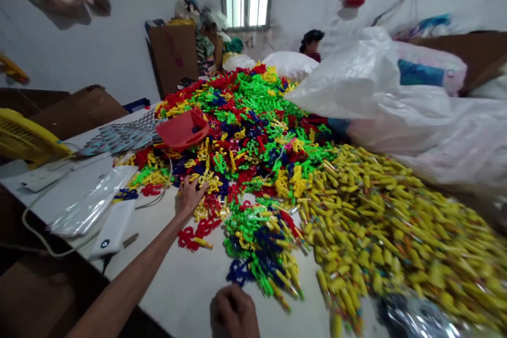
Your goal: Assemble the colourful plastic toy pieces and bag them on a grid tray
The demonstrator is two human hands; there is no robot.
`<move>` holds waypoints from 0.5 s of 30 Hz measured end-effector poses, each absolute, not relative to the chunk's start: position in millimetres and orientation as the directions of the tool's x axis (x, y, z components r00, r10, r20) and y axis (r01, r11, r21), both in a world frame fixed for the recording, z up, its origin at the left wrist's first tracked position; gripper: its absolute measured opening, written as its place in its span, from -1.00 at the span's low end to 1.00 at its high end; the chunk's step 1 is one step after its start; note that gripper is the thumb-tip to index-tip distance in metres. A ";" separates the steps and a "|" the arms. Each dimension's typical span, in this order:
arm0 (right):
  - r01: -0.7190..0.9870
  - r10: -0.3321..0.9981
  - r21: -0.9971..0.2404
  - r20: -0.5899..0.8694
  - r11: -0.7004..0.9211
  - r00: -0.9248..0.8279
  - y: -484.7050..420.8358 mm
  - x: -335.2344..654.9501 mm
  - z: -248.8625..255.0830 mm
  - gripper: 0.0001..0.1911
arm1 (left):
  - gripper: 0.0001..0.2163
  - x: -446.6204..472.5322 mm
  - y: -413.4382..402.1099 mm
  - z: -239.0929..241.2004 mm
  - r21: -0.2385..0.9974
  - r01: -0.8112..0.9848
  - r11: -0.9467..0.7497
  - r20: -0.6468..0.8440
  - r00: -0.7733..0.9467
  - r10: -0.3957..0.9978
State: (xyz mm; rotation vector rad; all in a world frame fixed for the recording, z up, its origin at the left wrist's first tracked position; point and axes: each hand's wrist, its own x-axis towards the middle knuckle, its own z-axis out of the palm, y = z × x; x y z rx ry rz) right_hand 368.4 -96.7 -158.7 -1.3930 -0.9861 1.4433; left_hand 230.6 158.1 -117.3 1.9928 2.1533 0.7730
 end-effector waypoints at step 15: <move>0.107 0.918 -0.958 -0.216 -0.265 0.333 -153.2 465.4 -132.8 -0.67 | -0.67 179.5 -13.4 -142.5 0.141 0.890 -0.433 0.220 0.399 0.890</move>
